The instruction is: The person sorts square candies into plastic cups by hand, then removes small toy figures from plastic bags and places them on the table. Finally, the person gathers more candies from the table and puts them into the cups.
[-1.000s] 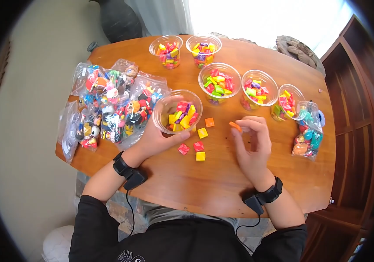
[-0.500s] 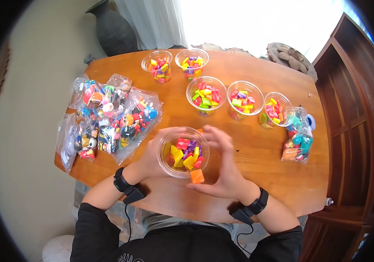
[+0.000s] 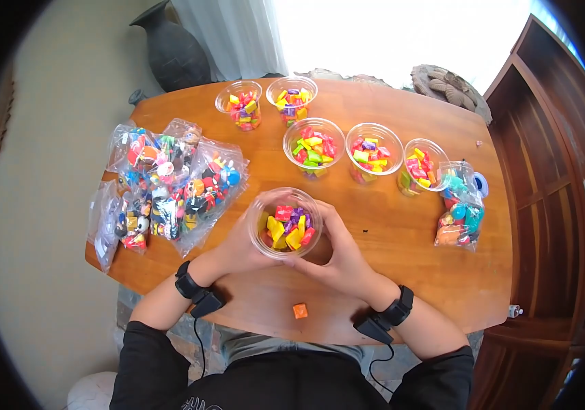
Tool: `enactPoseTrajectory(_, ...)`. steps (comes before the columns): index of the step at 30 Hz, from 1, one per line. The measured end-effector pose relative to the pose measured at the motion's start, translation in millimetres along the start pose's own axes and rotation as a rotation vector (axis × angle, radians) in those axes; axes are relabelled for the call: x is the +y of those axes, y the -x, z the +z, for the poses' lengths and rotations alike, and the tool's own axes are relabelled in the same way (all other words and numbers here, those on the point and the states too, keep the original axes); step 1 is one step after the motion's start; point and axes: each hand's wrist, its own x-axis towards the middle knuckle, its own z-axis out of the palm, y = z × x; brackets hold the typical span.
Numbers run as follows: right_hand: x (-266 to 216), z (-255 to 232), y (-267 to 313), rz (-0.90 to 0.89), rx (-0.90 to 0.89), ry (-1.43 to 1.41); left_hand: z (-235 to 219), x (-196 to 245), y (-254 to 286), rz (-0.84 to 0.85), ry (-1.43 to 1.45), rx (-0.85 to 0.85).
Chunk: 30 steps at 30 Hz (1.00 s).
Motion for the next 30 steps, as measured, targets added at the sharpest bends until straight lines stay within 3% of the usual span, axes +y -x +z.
enactPoseTrajectory(7, 5, -1, 3, 0.007, 0.029, 0.035, -5, 0, -4, 0.101, -0.189, -0.144)
enactPoseTrajectory(10, 7, -10, 7, -0.105, 0.098, 0.126, -12, 5, -1, 0.086, -0.220, -0.162)
enactPoseTrajectory(12, 6, -18, 8, -0.092, 0.264, 0.131, -21, 2, 0, 0.038, -0.206, -0.165)
enactPoseTrajectory(14, 9, -34, 8, -0.068, 0.239, 0.168, -34, 3, 0, 0.046, -0.327, -0.249)
enactPoseTrajectory(16, 13, -44, 7, -0.035, 0.146, 0.342, -38, 9, 1, 0.051, -0.345, -0.216)
enactPoseTrajectory(21, 9, -48, 0, 0.008, 0.090, 0.371, -53, 13, 0, -0.044, -0.349, -0.357)
enactPoseTrajectory(25, 10, -46, 0, 0.000, 0.084, 0.366, -59, -1, 3, -0.063, -0.266, -0.362)
enactPoseTrajectory(28, 12, -48, -2, -0.015, 0.070, 0.376, -58, -3, 2, 0.014, -0.323, -0.325)
enactPoseTrajectory(30, 13, -48, -2, -0.008, 0.070, 0.375, -53, 0, 2, -0.021, -0.316, -0.226)
